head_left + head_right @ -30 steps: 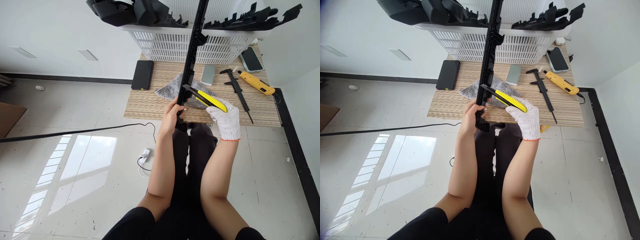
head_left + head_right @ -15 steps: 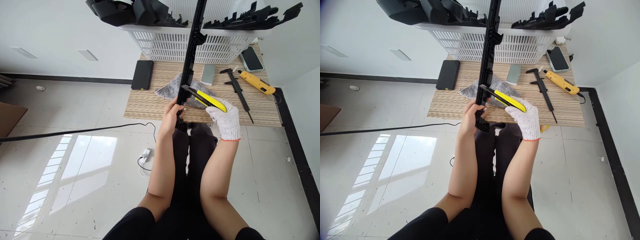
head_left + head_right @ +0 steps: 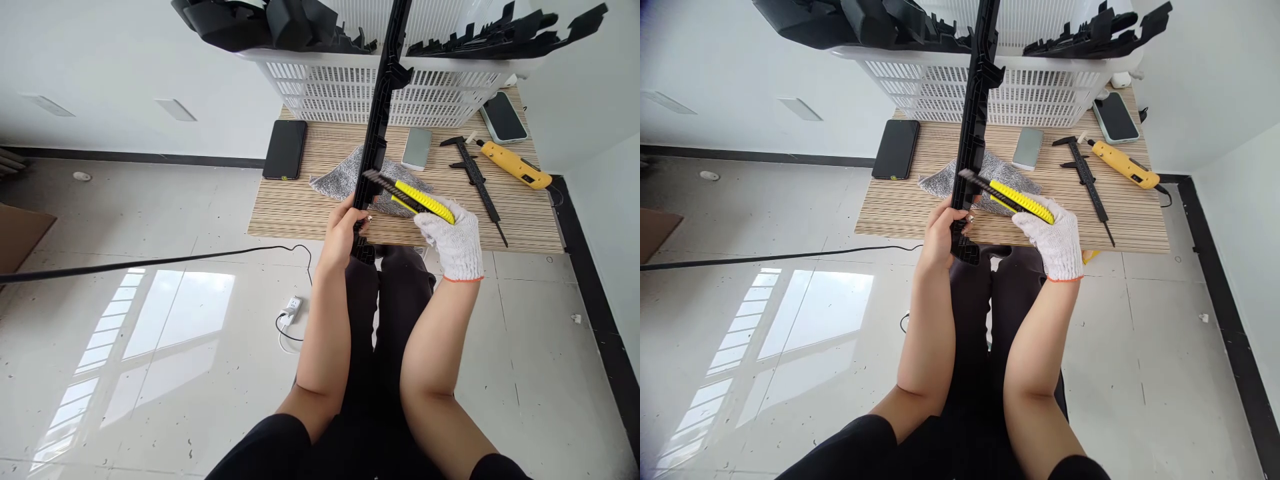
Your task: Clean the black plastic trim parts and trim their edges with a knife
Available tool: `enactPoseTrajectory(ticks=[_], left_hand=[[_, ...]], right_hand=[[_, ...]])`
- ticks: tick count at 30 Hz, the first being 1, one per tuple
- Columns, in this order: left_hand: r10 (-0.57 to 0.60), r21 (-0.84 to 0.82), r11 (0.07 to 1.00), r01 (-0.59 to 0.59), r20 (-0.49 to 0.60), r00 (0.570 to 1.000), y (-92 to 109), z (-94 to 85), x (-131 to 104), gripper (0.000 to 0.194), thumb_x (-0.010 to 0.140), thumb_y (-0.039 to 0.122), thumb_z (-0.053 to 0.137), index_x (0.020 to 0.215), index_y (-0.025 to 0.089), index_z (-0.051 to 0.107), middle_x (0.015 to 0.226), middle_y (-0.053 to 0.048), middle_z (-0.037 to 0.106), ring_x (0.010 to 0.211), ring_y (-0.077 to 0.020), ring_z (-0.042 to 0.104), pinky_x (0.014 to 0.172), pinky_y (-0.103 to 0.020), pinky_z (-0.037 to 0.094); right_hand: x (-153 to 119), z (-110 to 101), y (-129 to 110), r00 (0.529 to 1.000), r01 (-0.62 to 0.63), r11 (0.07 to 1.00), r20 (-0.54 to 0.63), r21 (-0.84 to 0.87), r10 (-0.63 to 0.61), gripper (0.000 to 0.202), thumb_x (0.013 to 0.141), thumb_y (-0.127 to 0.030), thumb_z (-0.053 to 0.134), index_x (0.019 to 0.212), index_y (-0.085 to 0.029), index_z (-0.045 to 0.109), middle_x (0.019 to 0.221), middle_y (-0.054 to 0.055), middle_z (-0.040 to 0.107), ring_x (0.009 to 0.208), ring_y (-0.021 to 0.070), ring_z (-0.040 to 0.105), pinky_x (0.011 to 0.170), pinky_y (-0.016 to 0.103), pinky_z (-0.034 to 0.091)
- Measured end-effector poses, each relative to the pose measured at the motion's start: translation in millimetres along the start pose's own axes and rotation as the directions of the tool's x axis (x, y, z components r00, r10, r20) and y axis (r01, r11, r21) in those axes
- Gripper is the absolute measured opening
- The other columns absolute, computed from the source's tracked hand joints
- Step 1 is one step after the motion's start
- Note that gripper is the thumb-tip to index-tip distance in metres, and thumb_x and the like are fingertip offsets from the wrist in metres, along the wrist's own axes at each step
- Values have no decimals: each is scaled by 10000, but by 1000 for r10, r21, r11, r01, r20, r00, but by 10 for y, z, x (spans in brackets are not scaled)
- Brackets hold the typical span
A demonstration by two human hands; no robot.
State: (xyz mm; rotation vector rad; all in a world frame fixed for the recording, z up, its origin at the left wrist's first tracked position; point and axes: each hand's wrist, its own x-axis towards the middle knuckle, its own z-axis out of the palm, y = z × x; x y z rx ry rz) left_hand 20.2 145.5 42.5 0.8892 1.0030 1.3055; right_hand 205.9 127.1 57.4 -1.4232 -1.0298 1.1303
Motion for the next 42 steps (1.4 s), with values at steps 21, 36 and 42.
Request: enactPoseTrajectory(ticks=[21, 36, 42], left_hand=[[3, -22, 1000, -3, -8, 1000, 20, -17, 11, 51, 720, 185, 568, 730, 192, 618, 755, -7, 581, 617, -86, 442, 514, -215, 342], [7, -26, 1000, -7, -15, 1000, 11, -21, 14, 45, 720, 174, 573, 720, 187, 616, 765, -4, 581, 628, -83, 456, 520, -216, 342], [24, -39, 999, -24, -8, 1000, 5, -21, 15, 55, 727, 169, 571, 723, 187, 623, 760, -6, 583, 625, -81, 459, 516, -213, 344]], right_hand=[[21, -60, 14, 1000, -12, 997, -13, -70, 11, 457, 642, -309, 812, 1085, -209, 768, 645, -38, 595, 511, 80, 455, 442, 224, 381], [11, -60, 8, 999, -33, 997, 33, -67, 35, 469, 618, -303, 825, 1072, -202, 770, 671, -30, 626, 511, 74, 456, 442, 220, 383], [3, -40, -3, 1000, -13, 998, -23, -59, 12, 451, 634, -302, 801, 1074, -210, 769, 671, -34, 602, 500, 68, 418, 429, 220, 354]])
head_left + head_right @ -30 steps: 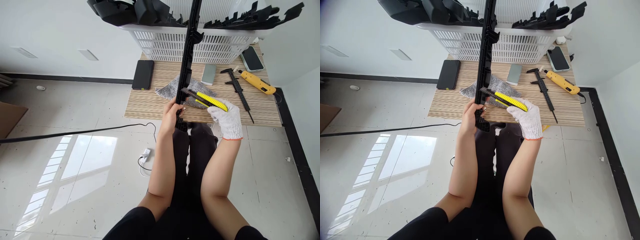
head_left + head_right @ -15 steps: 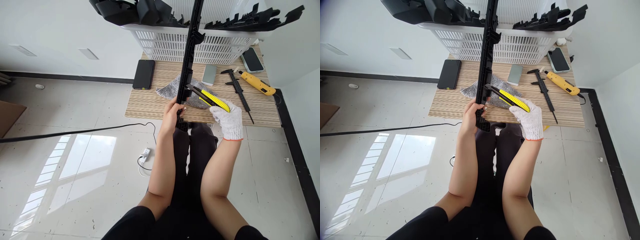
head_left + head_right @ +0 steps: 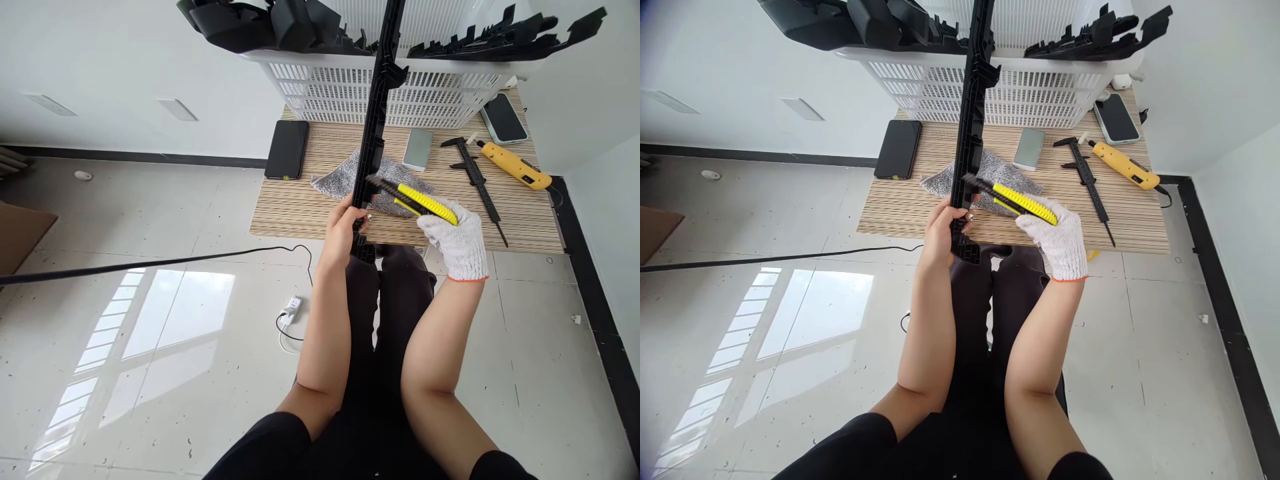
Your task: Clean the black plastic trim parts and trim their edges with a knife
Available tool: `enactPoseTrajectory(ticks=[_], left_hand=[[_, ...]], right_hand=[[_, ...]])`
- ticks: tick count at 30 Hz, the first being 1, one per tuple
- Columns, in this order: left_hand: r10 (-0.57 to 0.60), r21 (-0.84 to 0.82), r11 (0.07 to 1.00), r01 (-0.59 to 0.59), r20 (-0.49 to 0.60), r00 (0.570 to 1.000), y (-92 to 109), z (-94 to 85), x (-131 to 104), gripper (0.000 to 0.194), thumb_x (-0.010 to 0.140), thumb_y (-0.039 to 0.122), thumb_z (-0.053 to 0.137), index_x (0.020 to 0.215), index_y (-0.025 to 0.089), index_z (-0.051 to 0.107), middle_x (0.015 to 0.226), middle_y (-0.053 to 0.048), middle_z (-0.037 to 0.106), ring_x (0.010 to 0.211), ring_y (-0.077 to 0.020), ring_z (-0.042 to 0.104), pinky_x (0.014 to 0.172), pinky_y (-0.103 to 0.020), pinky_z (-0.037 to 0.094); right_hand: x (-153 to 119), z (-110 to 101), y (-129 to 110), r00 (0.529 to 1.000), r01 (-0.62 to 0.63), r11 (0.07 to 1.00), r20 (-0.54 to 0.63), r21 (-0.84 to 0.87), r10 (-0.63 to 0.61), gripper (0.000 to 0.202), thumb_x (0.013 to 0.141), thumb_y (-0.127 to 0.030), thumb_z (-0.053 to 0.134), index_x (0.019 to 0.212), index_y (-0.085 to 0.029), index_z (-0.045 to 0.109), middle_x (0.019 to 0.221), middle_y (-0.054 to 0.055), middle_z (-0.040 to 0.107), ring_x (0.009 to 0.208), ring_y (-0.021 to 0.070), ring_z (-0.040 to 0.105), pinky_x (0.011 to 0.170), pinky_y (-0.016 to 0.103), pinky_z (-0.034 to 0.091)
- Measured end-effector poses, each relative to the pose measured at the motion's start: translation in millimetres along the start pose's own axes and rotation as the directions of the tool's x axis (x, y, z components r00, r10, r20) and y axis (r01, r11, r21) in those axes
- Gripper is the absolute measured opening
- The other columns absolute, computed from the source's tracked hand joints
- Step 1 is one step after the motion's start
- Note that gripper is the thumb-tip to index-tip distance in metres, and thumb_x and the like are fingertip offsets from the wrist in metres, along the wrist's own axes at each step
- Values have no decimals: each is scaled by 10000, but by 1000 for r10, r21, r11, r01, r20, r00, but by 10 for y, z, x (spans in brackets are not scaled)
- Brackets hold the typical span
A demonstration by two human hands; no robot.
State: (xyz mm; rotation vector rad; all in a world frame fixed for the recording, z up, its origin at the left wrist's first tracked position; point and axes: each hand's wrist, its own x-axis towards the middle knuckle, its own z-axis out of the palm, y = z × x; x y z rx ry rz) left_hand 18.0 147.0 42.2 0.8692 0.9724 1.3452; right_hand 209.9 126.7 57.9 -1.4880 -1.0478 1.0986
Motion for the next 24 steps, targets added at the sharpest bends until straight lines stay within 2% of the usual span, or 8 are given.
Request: enactPoseTrajectory(ticks=[2, 6, 9, 12, 16, 17, 21, 24], left_hand=[[10, -1, 1000, -10, 9, 1000, -1, 2, 0, 58, 727, 166, 567, 712, 185, 620, 727, -4, 558, 621, -84, 454, 507, -210, 339], [-1, 25, 1000, 1, -1, 1000, 1, 8, -5, 79, 733, 180, 565, 761, 194, 638, 767, -9, 580, 631, -90, 457, 517, -217, 348], [-14, 17, 1000, 15, -9, 1000, 1, 10, -9, 41, 727, 175, 575, 718, 191, 611, 738, -4, 558, 629, -91, 461, 530, -221, 354], [-2, 2, 1000, 2, 12, 1000, -5, 10, -10, 89, 737, 174, 564, 764, 190, 648, 773, -9, 588, 628, -89, 456, 532, -225, 350], [15, -26, 1000, -15, 29, 999, -18, 7, -7, 93, 748, 171, 562, 743, 179, 654, 733, -1, 564, 635, -86, 455, 546, -215, 353], [12, -21, 1000, -12, 27, 1000, -20, 7, -7, 96, 753, 175, 561, 750, 179, 657, 731, 0, 564, 637, -85, 458, 552, -213, 359], [-11, 16, 1000, 10, 24, 1000, -11, 20, -14, 156, 785, 203, 560, 875, 182, 685, 785, -4, 612, 640, -79, 490, 579, -212, 394], [-42, -15, 999, 42, 16, 999, 9, 41, -29, 152, 846, 265, 571, 932, 188, 670, 837, -9, 648, 636, -71, 530, 597, -208, 433]], right_hand=[[-1, 6, -2, 999, -10, 1000, 48, -16, 11, 454, 611, -291, 824, 1056, -215, 776, 690, -30, 615, 512, 69, 431, 437, 222, 362], [3, 18, 9, 999, 25, 999, -42, 29, -24, 445, 658, -304, 789, 1093, -217, 763, 653, -39, 583, 505, 72, 418, 431, 221, 345], [-1, 17, 11, 999, 3, 1000, 39, 4, -3, 451, 623, -283, 817, 1067, -213, 771, 712, -27, 615, 527, 71, 438, 443, 221, 363], [-12, 12, -1, 999, 29, 999, -32, 24, -28, 434, 662, -307, 791, 1086, -215, 763, 699, -34, 591, 513, 68, 424, 438, 221, 360], [-15, 29, -6, 997, 11, 999, 78, -32, -9, 437, 626, -275, 814, 1055, -199, 772, 743, -21, 632, 531, 71, 462, 460, 224, 390], [-10, 41, -1, 998, 15, 1000, 68, -23, -14, 429, 632, -278, 812, 1051, -198, 770, 725, -25, 625, 527, 70, 461, 457, 222, 389], [22, 97, 30, 991, 45, 995, -129, 86, -34, 351, 708, -316, 752, 1044, -214, 744, 618, -57, 527, 477, 63, 432, 407, 200, 343], [32, 111, 36, 988, 39, 995, -154, 94, -24, 302, 691, -302, 760, 980, -219, 737, 600, -61, 507, 469, 63, 437, 384, 192, 316]])
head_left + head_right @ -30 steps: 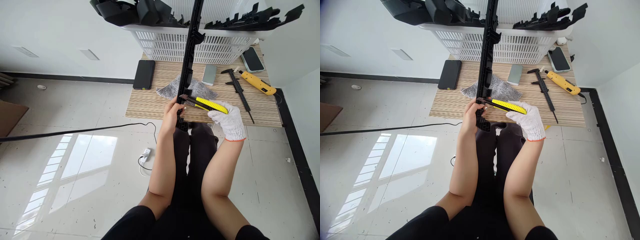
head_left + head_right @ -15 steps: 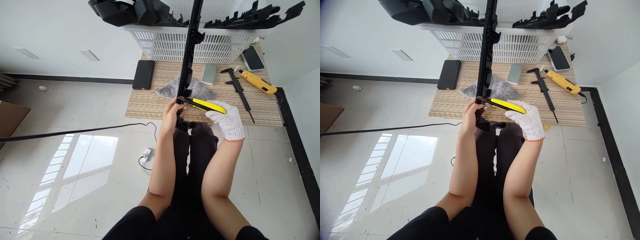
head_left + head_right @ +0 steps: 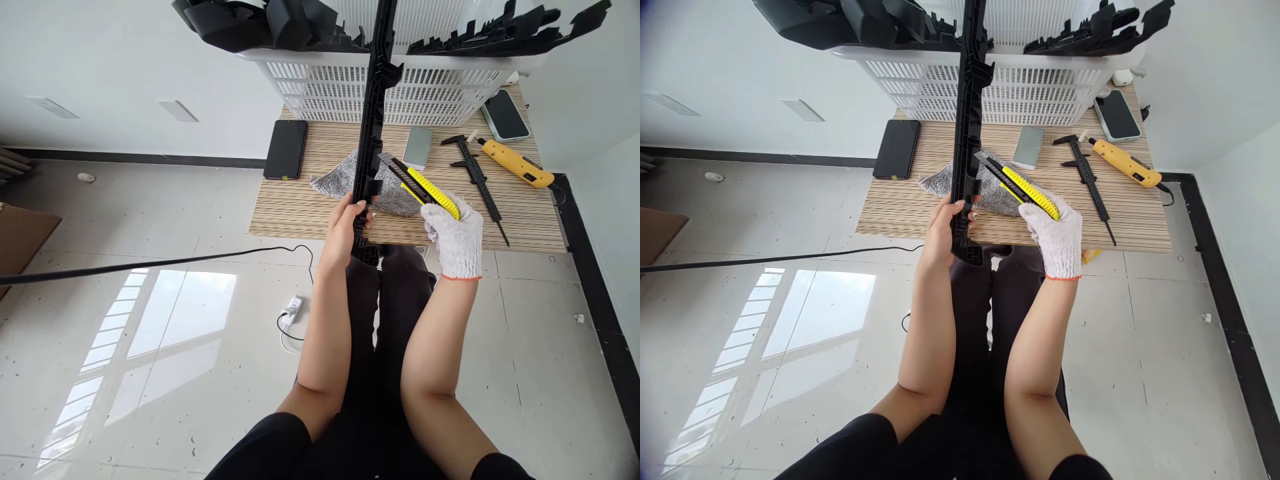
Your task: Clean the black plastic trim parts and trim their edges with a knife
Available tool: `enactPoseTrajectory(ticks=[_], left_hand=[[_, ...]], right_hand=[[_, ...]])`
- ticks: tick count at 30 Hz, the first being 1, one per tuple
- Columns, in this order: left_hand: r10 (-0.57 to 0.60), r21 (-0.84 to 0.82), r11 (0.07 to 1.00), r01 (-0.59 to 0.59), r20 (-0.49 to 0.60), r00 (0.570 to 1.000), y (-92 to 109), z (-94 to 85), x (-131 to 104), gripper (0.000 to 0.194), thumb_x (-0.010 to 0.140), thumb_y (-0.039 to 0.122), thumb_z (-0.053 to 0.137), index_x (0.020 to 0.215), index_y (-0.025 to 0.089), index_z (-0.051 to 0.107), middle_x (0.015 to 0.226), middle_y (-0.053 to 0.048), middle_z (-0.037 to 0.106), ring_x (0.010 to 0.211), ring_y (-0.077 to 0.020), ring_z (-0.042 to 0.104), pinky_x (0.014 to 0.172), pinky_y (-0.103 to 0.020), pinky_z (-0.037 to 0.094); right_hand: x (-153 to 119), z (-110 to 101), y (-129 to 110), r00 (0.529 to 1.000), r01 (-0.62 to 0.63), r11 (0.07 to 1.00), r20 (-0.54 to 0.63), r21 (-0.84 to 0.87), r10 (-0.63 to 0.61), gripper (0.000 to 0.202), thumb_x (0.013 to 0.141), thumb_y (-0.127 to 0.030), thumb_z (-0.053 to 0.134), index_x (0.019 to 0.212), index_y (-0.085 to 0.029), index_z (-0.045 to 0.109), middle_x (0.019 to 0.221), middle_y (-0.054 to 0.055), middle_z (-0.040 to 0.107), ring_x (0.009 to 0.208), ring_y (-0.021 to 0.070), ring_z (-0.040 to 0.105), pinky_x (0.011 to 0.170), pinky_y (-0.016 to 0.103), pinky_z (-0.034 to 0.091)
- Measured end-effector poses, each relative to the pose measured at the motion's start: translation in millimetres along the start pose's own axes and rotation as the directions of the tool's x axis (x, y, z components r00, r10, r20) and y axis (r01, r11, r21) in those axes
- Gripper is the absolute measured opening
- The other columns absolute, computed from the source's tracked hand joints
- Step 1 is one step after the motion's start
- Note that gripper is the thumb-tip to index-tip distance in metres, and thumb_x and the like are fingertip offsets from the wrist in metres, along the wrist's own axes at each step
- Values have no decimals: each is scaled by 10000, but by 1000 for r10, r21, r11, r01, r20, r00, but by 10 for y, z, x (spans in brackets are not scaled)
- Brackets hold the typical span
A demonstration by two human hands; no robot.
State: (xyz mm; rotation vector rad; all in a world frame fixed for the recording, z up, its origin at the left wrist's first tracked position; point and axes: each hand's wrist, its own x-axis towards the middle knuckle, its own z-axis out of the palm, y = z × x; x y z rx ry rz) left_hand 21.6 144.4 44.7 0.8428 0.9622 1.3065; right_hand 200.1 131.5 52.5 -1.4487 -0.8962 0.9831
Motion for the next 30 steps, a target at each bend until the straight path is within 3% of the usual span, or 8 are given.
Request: enactPoseTrajectory(ticks=[4, 10, 13, 15, 20, 25, 30], left_hand=[[-61, 53, 997, 62, -31, 998, 49, 37, -42, 316, 928, 504, 546, 905, 199, 621, 720, 8, 625, 520, -67, 517, 511, -206, 426], [-128, 89, 988, 126, 10, 992, 86, 56, -90, 564, 887, 733, 440, 730, 200, 537, 490, 47, 469, 357, -65, 400, 389, -220, 364], [-79, 75, 995, 73, 81, 994, 54, 60, -95, 573, 897, 715, 447, 749, 182, 599, 519, 26, 524, 378, -71, 445, 407, -228, 401], [-21, 27, 999, 18, 121, 992, 37, 68, -103, 499, 908, 652, 510, 883, 178, 665, 631, 7, 615, 444, -74, 518, 463, -229, 455], [22, -87, 996, -14, 93, 995, 79, 75, -143, 337, 906, 473, 635, 1163, 256, 638, 974, -25, 712, 700, -96, 653, 603, -225, 522], [-67, -123, 989, 77, 87, 994, 128, 68, -140, 266, 915, 446, 630, 1098, 253, 608, 820, 10, 659, 527, -52, 557, 435, -183, 383], [-83, -71, 994, 81, -32, 996, 89, 124, -111, 330, 924, 567, 555, 955, 240, 573, 641, 50, 573, 403, -48, 436, 383, -191, 310]], right_hand=[[-11, -15, -6, 1000, -6, 1000, 27, 0, 6, 292, 690, -284, 751, 972, -215, 719, 571, -70, 495, 452, 63, 420, 379, 195, 303], [-19, -53, -6, 997, -7, 1000, 72, 20, 5, 304, 684, -268, 741, 981, -209, 706, 556, -81, 479, 444, 60, 416, 381, 193, 300], [-10, -72, -2, 998, -21, 999, 57, 47, 19, 286, 669, -280, 749, 946, -218, 708, 549, -79, 481, 436, 59, 416, 369, 190, 291], [-3, -82, 2, 999, -27, 997, 48, 66, 24, 271, 655, -284, 760, 914, -221, 707, 553, -76, 495, 433, 59, 419, 364, 191, 290], [8, -103, 19, 999, -23, 997, 42, 70, 20, 260, 653, -301, 758, 898, -233, 704, 579, -65, 522, 436, 63, 429, 364, 198, 299], [1, -141, 31, 998, 5, 992, 68, 128, -13, 167, 670, -268, 736, 830, -234, 701, 628, -40, 581, 437, 61, 429, 356, 198, 263], [-12, -171, 24, 990, 27, 994, 132, 108, -41, 199, 636, -227, 749, 833, -219, 731, 528, -57, 531, 403, 58, 369, 351, 204, 259]])
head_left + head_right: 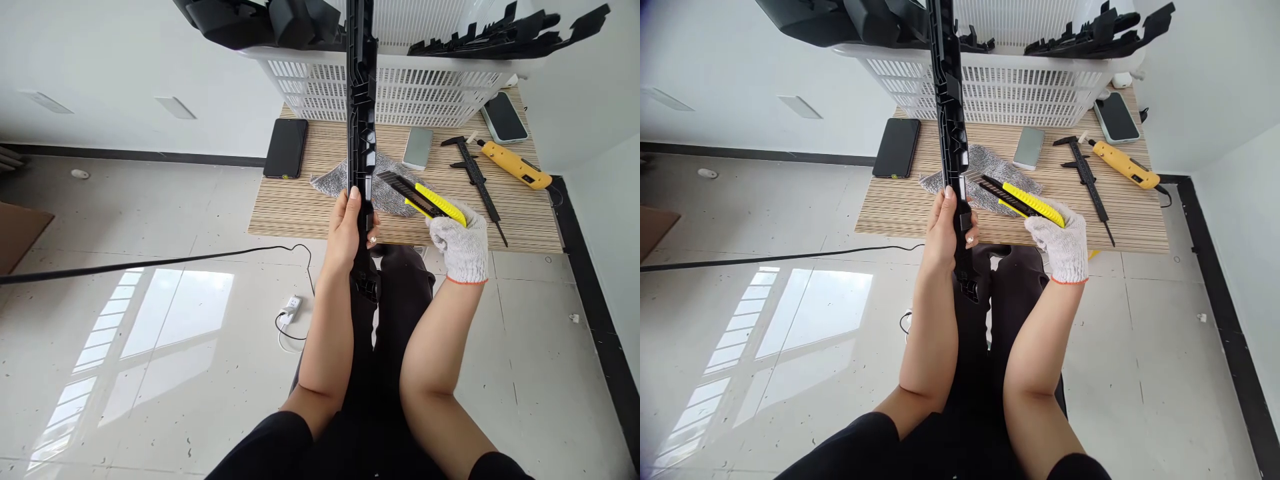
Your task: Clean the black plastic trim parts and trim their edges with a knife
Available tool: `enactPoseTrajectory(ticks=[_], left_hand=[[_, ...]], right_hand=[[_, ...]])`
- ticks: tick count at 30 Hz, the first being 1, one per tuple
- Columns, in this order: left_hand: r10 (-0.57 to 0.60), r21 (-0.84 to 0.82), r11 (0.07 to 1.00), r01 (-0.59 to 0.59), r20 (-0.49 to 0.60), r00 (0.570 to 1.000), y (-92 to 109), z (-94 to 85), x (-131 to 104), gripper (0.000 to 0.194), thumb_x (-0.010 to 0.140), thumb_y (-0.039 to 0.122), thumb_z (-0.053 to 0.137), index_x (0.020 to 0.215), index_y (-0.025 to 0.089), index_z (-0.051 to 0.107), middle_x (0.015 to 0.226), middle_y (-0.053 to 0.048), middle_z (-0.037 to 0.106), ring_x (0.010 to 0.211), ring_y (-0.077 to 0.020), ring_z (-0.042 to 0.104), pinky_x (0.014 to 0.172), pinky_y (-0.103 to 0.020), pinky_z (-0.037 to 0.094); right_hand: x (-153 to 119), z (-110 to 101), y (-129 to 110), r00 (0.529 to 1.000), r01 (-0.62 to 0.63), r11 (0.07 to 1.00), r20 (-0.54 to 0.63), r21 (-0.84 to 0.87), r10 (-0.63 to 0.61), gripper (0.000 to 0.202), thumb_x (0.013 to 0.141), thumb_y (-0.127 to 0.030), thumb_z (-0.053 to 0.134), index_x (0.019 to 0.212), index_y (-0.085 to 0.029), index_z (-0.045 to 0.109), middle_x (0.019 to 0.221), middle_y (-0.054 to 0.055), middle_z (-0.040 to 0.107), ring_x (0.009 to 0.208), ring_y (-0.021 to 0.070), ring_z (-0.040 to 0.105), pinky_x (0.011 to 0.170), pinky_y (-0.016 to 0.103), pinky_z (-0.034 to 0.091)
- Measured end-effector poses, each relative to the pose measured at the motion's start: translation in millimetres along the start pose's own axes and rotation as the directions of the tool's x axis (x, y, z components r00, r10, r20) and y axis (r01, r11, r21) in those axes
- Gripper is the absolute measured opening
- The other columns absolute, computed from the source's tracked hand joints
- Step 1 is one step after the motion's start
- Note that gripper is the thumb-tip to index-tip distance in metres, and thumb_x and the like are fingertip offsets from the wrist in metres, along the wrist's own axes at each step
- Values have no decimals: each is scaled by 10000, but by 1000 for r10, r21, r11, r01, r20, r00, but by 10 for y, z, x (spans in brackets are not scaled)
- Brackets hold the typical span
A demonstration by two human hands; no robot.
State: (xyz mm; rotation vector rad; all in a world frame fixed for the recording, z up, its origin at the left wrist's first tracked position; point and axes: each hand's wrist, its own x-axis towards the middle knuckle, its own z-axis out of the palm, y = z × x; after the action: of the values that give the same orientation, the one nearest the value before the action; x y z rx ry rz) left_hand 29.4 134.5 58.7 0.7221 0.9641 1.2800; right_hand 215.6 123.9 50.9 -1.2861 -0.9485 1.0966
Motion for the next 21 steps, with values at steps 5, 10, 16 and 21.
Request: enactPoseTrajectory(ticks=[5, 10, 16, 21], left_hand=[[-1, 14, 1000, 2, -37, 999, -40, 4, 24, 448, 946, 632, 443, 907, 210, 587, 716, 1, 605, 501, -73, 516, 443, -200, 393], [2, -28, 1000, -1, 17, 1000, -48, -54, 55, 324, 979, 478, 456, 1020, 221, 649, 852, -25, 659, 630, -92, 586, 526, -202, 441], [47, 40, 998, -50, 90, 995, 6, -100, 63, 377, 940, 448, 543, 1261, 276, 643, 967, -54, 700, 714, -120, 602, 516, -211, 414], [66, 9, 998, -67, 99, 993, -17, -122, 96, 419, 912, 459, 602, 1298, 301, 642, 986, -51, 712, 679, -109, 597, 476, -204, 381]], right_hand=[[-6, 45, -38, 997, -45, 992, 54, -114, 51, 309, 610, -234, 792, 916, -198, 770, 589, -50, 553, 461, 62, 404, 392, 211, 322], [-1, 111, -48, 998, -44, 988, -41, -151, 38, 370, 614, -259, 807, 974, -181, 773, 605, -54, 548, 479, 61, 417, 412, 211, 338], [4, 107, -53, 999, -52, 992, -22, -115, 50, 349, 613, -251, 802, 956, -194, 767, 571, -64, 517, 472, 63, 419, 405, 208, 322], [6, 122, -65, 998, -62, 987, -7, -149, 62, 398, 621, -262, 798, 1010, -189, 753, 594, -60, 539, 481, 68, 426, 412, 212, 336]])
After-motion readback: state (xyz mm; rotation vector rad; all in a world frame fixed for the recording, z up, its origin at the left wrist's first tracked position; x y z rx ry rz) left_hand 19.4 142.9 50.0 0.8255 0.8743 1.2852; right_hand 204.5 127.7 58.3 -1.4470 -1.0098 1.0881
